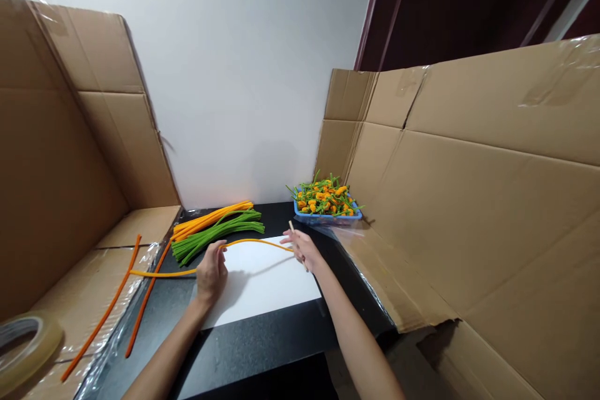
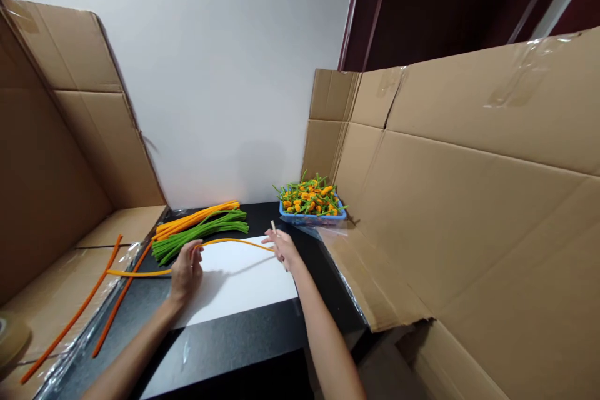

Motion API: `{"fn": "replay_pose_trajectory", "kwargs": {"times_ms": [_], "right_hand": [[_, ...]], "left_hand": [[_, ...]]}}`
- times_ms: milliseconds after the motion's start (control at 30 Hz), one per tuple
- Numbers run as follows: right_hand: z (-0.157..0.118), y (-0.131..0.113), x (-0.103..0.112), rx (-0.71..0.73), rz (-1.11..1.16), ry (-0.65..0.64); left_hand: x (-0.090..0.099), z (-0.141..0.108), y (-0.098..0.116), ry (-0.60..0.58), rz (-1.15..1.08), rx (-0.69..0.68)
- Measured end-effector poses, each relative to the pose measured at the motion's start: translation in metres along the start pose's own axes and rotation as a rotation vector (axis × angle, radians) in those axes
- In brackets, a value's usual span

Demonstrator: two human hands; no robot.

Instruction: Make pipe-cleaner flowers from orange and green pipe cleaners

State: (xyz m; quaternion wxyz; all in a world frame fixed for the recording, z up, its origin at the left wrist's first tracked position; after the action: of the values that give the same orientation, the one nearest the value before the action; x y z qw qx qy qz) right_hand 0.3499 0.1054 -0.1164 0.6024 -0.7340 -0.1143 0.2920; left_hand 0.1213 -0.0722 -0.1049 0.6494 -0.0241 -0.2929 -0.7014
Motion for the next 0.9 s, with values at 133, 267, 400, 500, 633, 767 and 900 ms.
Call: {"fn": "replay_pose_trajectory", "kwargs": {"times_ms": [133, 267, 400, 500, 633, 767, 900], "right_hand": [[-0.011, 0.01, -0.017, -0.044, -0.177, -0.334], [-0.011, 0.012, -0.001, 0.006, -0.341, -0.304], [-0.008, 0.001, 0.014, 0.111, -0.442, -0.185], [-0.011, -0.007, 0.011, 0.212, -0.434, -0.131], [-0.019, -0.01, -0.006, 0.303, -0.519, -0.083], [-0.032, -0.011, -0.033, 0.417, -0.565, -0.209], [-0.037, -0.005, -0.051, 0.376, -0.414, -0.273]], "left_hand": [[0.012, 0.008, -0.01, 0.055, 0.069, 0.101], [0.019, 0.014, -0.025, 0.06, 0.182, 0.166], [0.02, 0.02, -0.029, -0.004, 0.264, 0.134], [0.019, 0.023, -0.014, -0.084, 0.362, 0.018], [0.014, 0.018, 0.031, -0.115, 0.275, -0.261], [-0.012, -0.008, 0.072, -0.369, 0.105, -0.505], [-0.024, -0.023, 0.08, -0.428, 0.005, -0.412]]}}
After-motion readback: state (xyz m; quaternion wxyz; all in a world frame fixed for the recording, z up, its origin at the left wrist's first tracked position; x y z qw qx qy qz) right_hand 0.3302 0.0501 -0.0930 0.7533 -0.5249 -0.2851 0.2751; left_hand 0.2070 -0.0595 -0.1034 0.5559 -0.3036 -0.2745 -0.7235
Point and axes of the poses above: each hand's wrist, its own z-axis towards the middle knuckle, its own x-axis out of the back of the hand, y = z × x, the point moved 5 cm from there along z, towards the middle knuckle, and after that the axes turned 8 degrees about z, right-handed, at the moved point
